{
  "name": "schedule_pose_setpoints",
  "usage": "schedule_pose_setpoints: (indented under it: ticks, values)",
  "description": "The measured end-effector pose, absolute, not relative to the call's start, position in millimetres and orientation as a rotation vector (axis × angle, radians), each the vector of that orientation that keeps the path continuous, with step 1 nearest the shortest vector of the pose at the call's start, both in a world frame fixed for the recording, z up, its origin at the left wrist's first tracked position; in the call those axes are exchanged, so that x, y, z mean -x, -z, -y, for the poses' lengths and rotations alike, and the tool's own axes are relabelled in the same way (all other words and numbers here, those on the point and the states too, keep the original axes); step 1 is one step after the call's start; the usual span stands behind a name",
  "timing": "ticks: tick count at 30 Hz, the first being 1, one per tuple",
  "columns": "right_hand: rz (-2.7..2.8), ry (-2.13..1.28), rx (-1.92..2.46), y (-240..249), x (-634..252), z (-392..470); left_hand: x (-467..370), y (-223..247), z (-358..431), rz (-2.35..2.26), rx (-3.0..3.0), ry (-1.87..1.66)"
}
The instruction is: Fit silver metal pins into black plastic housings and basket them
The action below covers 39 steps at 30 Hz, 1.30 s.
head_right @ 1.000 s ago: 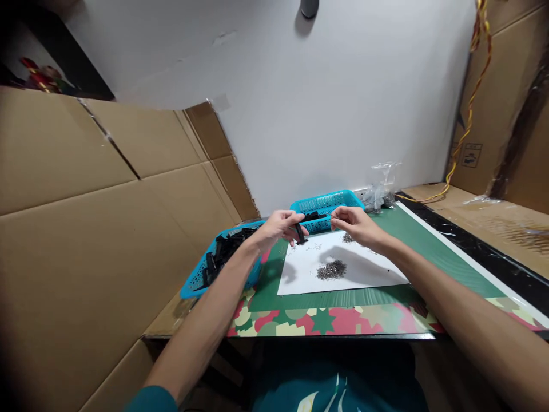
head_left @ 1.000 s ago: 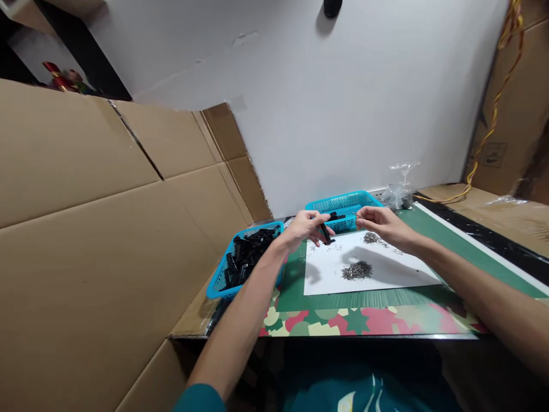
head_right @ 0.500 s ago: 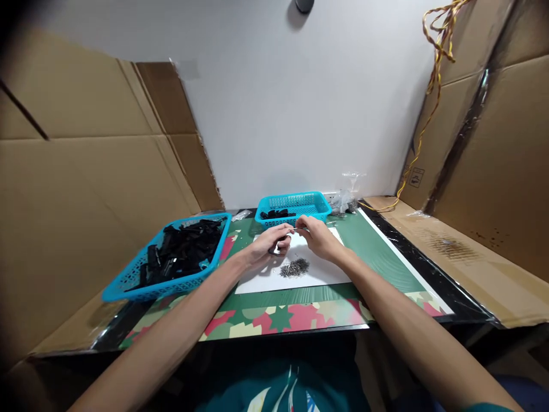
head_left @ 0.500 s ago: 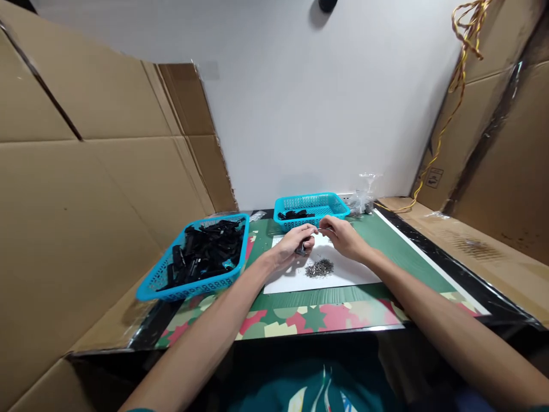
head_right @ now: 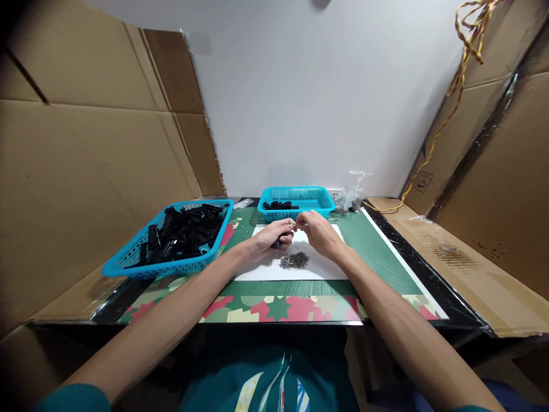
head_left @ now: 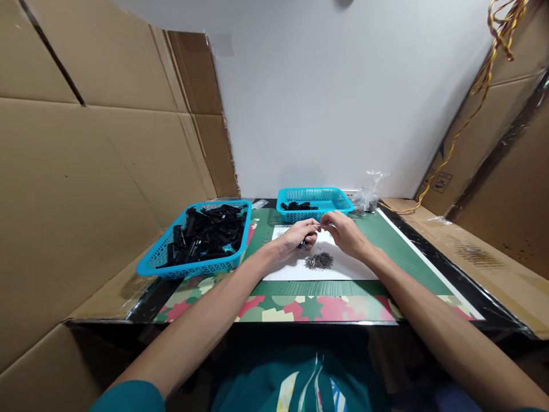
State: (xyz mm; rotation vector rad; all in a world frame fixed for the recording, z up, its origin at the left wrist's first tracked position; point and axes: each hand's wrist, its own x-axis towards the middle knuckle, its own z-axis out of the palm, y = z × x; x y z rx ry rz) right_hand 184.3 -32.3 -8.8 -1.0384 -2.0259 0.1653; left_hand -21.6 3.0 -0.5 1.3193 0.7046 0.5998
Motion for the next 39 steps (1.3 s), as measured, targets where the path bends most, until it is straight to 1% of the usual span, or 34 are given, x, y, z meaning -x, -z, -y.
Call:
schedule_pose_setpoints:
  ticks: [6, 11, 14, 16, 25, 33, 39]
  values:
    - [2.064, -0.069, 1.029, 10, -188, 32, 21, 2, -2, -0.709, -1.310, -0.562]
    - [2.092, -0.040, 0.975, 10, -187, 33, 18, -4, 2, -0.711, -1.336, -0.683]
    - [2.094, -0.045, 0.960, 9, -184, 35, 18, -9, 3, -0.714, -1.318, -0.697]
    - [2.049, -0.087, 0.964, 8, -182, 36, 19, -12, 3, -0.720, -1.305, -0.728]
    - [1.762, -0.478, 1.008, -1, -178, 35, 14, -13, 3, -0.710, -1.339, -0.886]
    - [1.666, -0.625, 1.017, 2, -174, 33, 15, -12, 1, -0.742, -1.487, -0.887]
    - [1.542, -0.663, 0.977, 1, -173, 33, 15, -18, 4, -0.737, -1.362, -0.845]
